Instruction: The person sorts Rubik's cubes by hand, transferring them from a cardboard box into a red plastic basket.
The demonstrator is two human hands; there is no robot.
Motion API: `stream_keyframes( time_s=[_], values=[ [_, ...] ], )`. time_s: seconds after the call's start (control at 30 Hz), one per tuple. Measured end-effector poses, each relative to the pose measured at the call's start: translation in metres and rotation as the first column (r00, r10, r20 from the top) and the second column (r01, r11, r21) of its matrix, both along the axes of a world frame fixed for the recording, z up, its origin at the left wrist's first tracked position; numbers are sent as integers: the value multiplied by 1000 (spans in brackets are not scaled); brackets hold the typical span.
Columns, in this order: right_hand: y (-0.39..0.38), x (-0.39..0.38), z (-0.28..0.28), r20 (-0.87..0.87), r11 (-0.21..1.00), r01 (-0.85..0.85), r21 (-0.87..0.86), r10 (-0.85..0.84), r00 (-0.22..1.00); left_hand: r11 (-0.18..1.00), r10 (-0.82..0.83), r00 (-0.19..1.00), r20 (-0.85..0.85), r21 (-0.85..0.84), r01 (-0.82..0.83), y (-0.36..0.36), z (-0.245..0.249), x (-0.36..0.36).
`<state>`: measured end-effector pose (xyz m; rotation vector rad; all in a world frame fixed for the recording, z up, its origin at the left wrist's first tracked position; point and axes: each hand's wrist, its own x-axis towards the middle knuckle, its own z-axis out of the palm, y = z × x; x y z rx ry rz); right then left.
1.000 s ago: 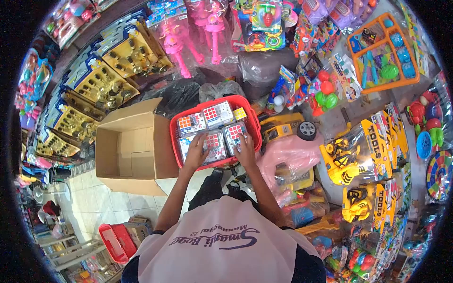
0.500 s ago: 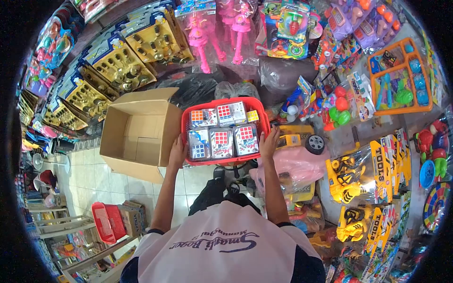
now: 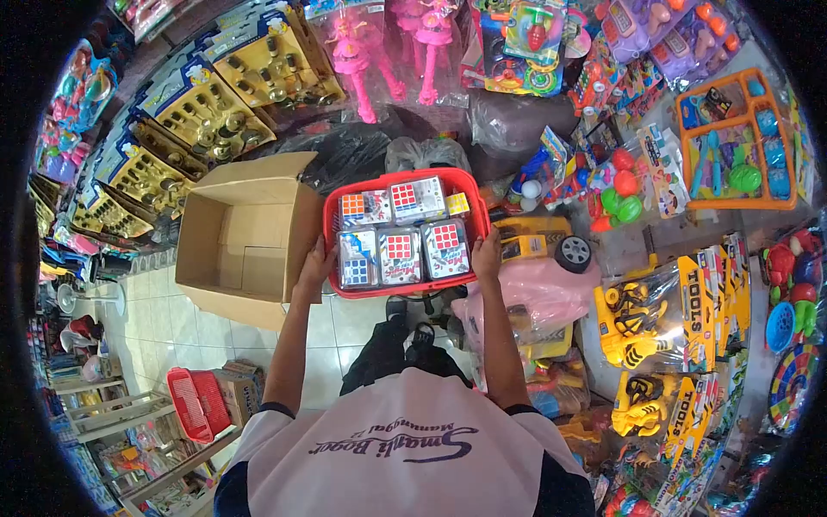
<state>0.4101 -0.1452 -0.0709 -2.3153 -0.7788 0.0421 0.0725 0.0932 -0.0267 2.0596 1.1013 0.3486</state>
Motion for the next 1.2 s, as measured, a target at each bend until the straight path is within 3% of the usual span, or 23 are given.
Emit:
stream_keyframes(
  time_s=[0.1, 0.2, 0.3, 0.33, 0.4, 0.5, 0.6, 0.67, 0.73, 0.83, 0.93, 1.03, 1.07, 1.17, 1.2],
  values=[
    [2, 6, 1, -169, 995, 13, -102, -30, 985, 998, 23, 1000, 5, -64, -23, -1, 10, 3],
    [6, 6, -2, -133, 995, 76, -66, -84, 987, 995, 50, 992, -117, -81, -59, 5, 5, 5],
    [-2, 18, 12, -374, 1000, 15, -26, -24, 927, 990, 97, 976, -197, -80, -114, 9, 0, 8],
    [-7, 17, 8, -344, 999, 30, 46, -13, 939, 988, 115, 971, -209, -78, -133, 7, 3, 9],
    [-9, 15, 0, -276, 978, 52, 201, 5, 961, 987, 153, 980, -129, -26, -158, 6, -9, 9],
    [-31, 12, -11, -412, 961, 72, 266, 46, 910, 980, 196, 979, -52, 27, -195, -7, -8, 8],
    [-62, -6, -22, -426, 928, 207, 310, -59, 903, 978, 208, 978, -2, 11, -208, -27, 9, 15],
    [-81, -18, -7, -635, 862, 287, 418, 51, 771, 975, 224, 971, 90, -17, -223, -35, 14, 17],
    [-96, -32, 10, -750, 786, 358, 503, 192, 633, 979, 203, 974, 104, -39, -200, -37, 17, 16],
    [-118, -49, 29, -790, 826, 374, 423, 134, 598, 985, 173, 973, 155, -49, -168, -39, 30, 18],
    [-132, -67, 26, -720, 805, 370, 464, 100, 687, 996, 87, 975, 206, -51, -78, -30, 32, 24],
    [-145, -96, 48, -782, 729, 497, 470, 82, 618, 992, 6, 950, 312, -124, 35, -8, 5, 26],
    [-144, -110, 62, -817, 651, 597, 469, 63, 573, 985, -31, 944, 328, -149, 84, 0, 2, 29],
    [-175, -138, 52, -848, 622, 640, 451, 76, 524, 928, -131, 918, 374, -280, 246, 3, 18, 45],
    [-179, -152, 71, -874, 626, 681, 380, 2, 486, 903, -154, 916, 371, -324, 283, 0, 28, 52]
  ],
)
